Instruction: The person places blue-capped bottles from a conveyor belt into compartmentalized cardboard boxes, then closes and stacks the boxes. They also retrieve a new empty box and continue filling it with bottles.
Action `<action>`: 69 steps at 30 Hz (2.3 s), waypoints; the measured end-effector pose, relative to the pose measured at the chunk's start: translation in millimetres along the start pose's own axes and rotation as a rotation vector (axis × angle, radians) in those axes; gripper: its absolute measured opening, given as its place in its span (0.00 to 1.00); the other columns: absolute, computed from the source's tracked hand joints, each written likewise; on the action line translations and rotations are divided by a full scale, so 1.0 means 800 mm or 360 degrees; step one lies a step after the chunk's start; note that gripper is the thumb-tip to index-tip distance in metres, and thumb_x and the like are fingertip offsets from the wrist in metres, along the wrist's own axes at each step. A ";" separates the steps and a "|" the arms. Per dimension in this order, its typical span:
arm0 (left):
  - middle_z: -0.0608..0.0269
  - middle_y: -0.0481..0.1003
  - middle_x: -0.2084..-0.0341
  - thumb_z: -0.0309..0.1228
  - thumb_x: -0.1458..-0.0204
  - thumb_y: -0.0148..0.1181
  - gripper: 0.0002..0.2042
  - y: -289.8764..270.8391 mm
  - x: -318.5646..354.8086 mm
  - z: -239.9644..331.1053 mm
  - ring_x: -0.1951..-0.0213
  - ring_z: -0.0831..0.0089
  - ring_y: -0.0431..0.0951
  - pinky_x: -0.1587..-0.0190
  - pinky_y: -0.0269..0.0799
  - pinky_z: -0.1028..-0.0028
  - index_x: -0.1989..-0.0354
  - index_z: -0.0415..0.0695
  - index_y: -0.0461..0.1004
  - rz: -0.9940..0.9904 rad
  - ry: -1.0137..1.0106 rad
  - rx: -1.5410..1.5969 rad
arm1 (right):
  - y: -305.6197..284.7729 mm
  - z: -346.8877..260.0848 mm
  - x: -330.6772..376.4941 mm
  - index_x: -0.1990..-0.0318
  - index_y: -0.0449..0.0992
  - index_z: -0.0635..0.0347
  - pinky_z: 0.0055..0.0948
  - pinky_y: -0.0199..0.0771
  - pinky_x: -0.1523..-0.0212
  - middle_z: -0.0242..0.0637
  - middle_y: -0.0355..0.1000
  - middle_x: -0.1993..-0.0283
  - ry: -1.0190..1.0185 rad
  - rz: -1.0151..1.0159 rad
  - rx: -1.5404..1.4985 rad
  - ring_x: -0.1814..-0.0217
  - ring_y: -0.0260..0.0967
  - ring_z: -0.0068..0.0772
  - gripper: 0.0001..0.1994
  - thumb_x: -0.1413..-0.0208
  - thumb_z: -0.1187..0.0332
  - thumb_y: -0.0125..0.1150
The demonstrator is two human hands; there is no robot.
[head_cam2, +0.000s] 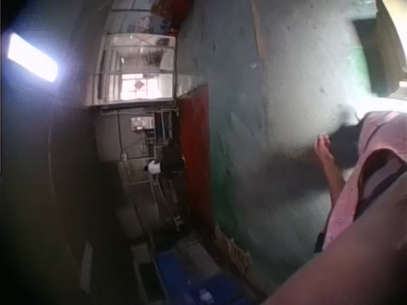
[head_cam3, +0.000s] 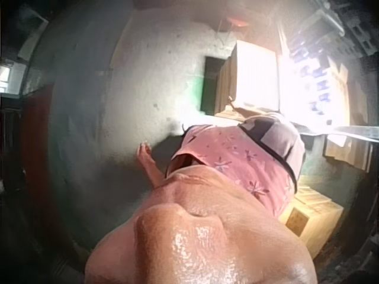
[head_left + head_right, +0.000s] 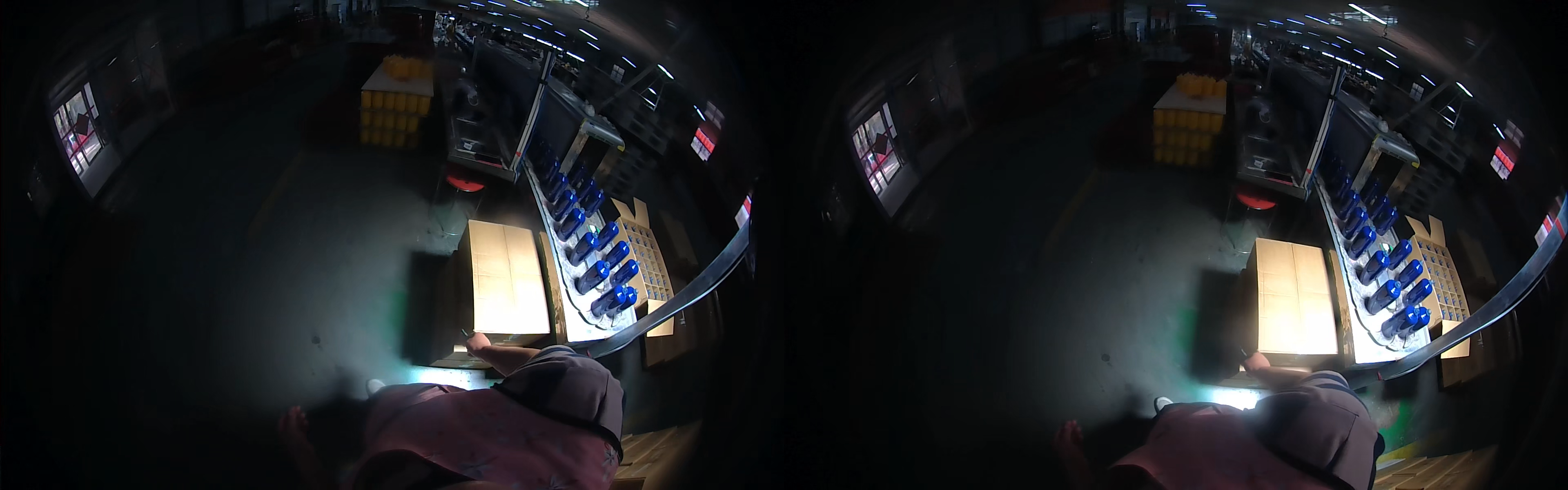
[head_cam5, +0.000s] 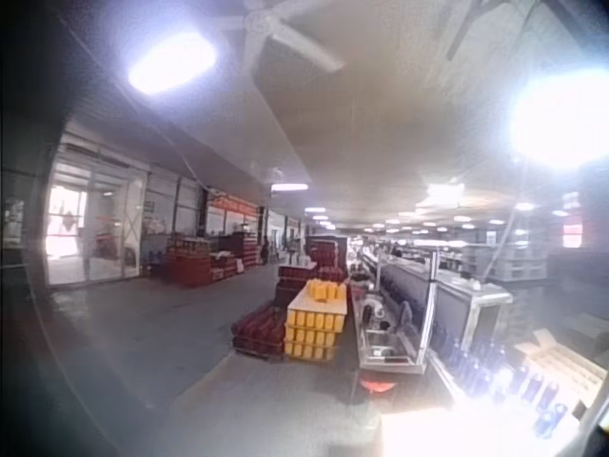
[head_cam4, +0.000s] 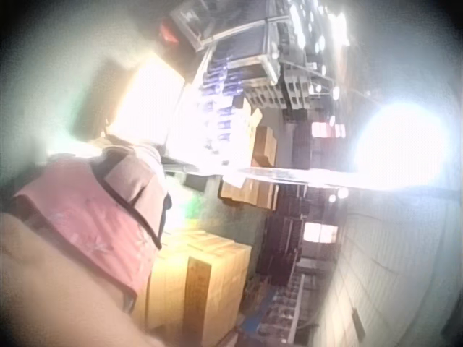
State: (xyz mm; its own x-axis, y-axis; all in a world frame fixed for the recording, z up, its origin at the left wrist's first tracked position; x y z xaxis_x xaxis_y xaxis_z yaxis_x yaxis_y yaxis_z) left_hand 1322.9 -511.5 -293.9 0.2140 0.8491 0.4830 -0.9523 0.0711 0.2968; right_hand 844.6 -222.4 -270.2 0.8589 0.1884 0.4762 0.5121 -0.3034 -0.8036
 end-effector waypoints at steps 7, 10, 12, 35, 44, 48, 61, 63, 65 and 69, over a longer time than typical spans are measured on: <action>0.60 0.75 0.61 0.33 0.38 0.52 0.10 -0.020 -0.196 0.016 0.57 0.71 0.76 0.50 0.74 0.69 0.53 0.43 0.72 -0.1137 -0.0095 0.0072 | 0.077 -0.077 -0.058 0.60 0.82 0.59 0.43 0.74 0.56 0.53 0.77 0.63 0.0184 0.0117 -0.0518 0.56 0.75 0.55 0.16 0.48 0.57 0.59; 0.58 0.77 0.62 0.32 0.40 0.56 0.10 -0.034 -0.280 -0.015 0.59 0.65 0.78 0.55 0.77 0.66 0.56 0.39 0.74 -0.0799 -0.0630 -0.0005 | 0.071 -0.128 -0.033 0.61 0.81 0.63 0.36 0.73 0.69 0.43 0.77 0.71 0.0080 0.0087 -0.0999 0.71 0.75 0.36 0.17 0.46 0.57 0.61; 0.56 0.76 0.60 0.32 0.40 0.55 0.11 -0.035 -0.352 -0.013 0.57 0.64 0.78 0.54 0.77 0.66 0.54 0.39 0.73 -0.0706 -0.0834 -0.0153 | 0.077 -0.152 0.012 0.60 0.81 0.62 0.31 0.73 0.72 0.38 0.77 0.69 0.0125 0.0008 -0.1451 0.72 0.73 0.29 0.12 0.44 0.63 0.60; 0.65 0.76 0.72 0.30 0.42 0.55 0.05 0.435 -0.228 -0.116 0.71 0.75 0.75 0.73 0.69 0.79 0.66 0.42 0.72 -0.2469 -0.0867 -0.2188 | 0.579 -0.123 0.598 0.74 0.73 0.56 0.32 0.60 0.86 0.31 0.63 0.87 0.2282 0.2536 -0.2947 0.87 0.62 0.26 0.14 0.44 0.56 0.61; 0.53 0.77 0.63 0.25 0.46 0.56 0.12 0.281 0.108 -0.235 0.71 0.72 0.75 0.74 0.70 0.82 0.55 0.33 0.73 -0.2964 -0.0909 -0.2474 | 0.725 -0.043 0.720 0.63 0.74 0.50 0.26 0.71 0.81 0.27 0.71 0.74 0.2092 0.2896 -0.3337 0.79 0.69 0.23 0.13 0.46 0.53 0.65; 0.56 0.76 0.57 0.28 0.44 0.56 0.14 0.219 0.205 -0.263 0.61 0.68 0.78 0.65 0.73 0.77 0.51 0.36 0.73 -0.3615 -0.0619 -0.2715 | 0.705 0.026 0.778 0.57 0.76 0.51 0.26 0.74 0.75 0.29 0.75 0.67 0.1954 0.2849 -0.3382 0.73 0.72 0.23 0.17 0.45 0.51 0.63; 0.61 0.73 0.77 0.26 0.47 0.57 0.04 0.256 0.401 -0.489 0.81 0.76 0.69 0.84 0.60 0.77 0.70 0.38 0.73 -0.2968 -0.0728 -0.2988 | 0.565 0.312 0.892 0.37 0.68 0.49 0.26 0.72 0.53 0.32 0.71 0.42 0.1956 0.2854 -0.2937 0.44 0.67 0.25 0.27 0.38 0.46 0.52; 0.62 0.73 0.78 0.26 0.47 0.57 0.05 0.273 0.427 -0.520 0.83 0.76 0.69 0.86 0.58 0.77 0.71 0.38 0.73 -0.2963 -0.0929 -0.2994 | 0.562 0.387 0.891 0.38 0.69 0.50 0.23 0.70 0.54 0.33 0.71 0.42 0.2033 0.2708 -0.2887 0.45 0.67 0.20 0.25 0.38 0.48 0.53; 0.62 0.73 0.80 0.30 0.46 0.58 0.08 0.272 0.462 -0.545 0.84 0.76 0.67 0.86 0.56 0.74 0.74 0.39 0.73 -0.3667 0.0116 -0.2956 | 0.555 0.474 0.893 0.40 0.72 0.51 0.26 0.71 0.57 0.33 0.75 0.49 0.1932 0.2884 -0.2299 0.51 0.70 0.21 0.23 0.37 0.51 0.53; 0.63 0.75 0.78 0.35 0.49 0.62 0.10 0.248 0.514 -0.552 0.80 0.73 0.70 0.80 0.62 0.70 0.70 0.39 0.76 -0.3270 -0.0286 -0.2904 | 0.544 0.616 0.921 0.49 0.77 0.59 0.36 0.71 0.59 0.37 0.78 0.59 0.2145 0.2735 -0.1694 0.59 0.74 0.30 0.21 0.38 0.51 0.54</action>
State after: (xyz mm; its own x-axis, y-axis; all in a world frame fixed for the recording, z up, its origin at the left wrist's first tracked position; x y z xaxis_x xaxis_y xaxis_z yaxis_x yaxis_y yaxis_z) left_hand 1126.0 83.2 -400.5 0.3846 -0.5937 0.7068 0.9179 0.3270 -0.2248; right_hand 1696.9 244.5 -445.0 -0.3360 -0.9370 0.0957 -0.8774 0.2744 -0.3936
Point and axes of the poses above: each hand's wrist, its own x-axis away from the middle knuckle, its own y-axis out of the palm, z = x × y, the point moved 1 cm from there along -x, towards the middle knuckle
